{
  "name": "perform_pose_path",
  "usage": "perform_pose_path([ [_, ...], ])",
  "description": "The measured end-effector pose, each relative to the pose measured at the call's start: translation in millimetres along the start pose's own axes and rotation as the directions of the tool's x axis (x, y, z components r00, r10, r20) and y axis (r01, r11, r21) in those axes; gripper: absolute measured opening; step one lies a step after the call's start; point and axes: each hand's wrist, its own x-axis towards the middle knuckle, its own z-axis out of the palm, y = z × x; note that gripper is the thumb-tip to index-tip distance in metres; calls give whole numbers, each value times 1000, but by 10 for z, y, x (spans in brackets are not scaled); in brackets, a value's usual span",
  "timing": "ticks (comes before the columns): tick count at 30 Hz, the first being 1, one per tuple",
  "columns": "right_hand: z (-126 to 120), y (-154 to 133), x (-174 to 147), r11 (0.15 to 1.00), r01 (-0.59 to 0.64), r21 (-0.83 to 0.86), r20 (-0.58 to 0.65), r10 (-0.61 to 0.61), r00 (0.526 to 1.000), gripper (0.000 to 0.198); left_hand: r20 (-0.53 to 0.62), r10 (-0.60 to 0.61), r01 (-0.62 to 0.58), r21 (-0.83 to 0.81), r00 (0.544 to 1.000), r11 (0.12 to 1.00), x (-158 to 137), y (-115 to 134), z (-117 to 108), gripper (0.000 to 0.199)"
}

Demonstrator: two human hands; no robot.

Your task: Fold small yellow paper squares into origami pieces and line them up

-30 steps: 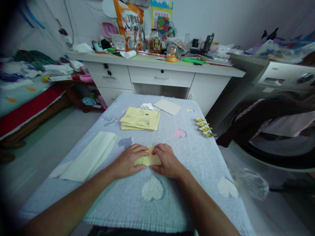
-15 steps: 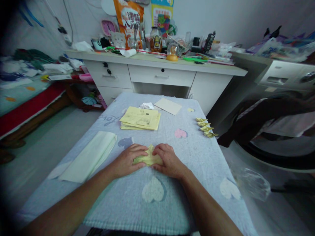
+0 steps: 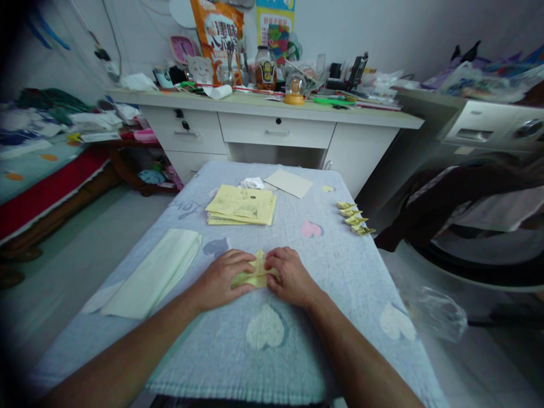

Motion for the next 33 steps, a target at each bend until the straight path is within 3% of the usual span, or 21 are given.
perform_pose_path([
  [3, 16, -2, 11, 999, -19, -39, 9, 19, 1000, 18, -17, -5, 5, 4, 1000, 1000, -14, -5, 22, 6],
  [9, 44, -3, 14, 998, -17, -56, 4, 18, 1000, 8, -16, 40, -40, -10, 999, 999, 1, 10, 3, 15],
  [15, 72, -29, 21, 997, -27, -70, -12, 27, 1000, 11, -21, -33, 34, 44, 999, 998, 3, 34, 45, 11],
  [22, 43, -30, 25, 997, -79, -24, -7, 78, 997, 7, 19, -81, 81, -12, 997, 997, 41, -5, 80, 13],
  [33, 70, 31, 31, 987, -157, -44, -62, 154, 986, 5, -47, -189, 190, 16, 981, 982, 58, 8, 85, 8],
])
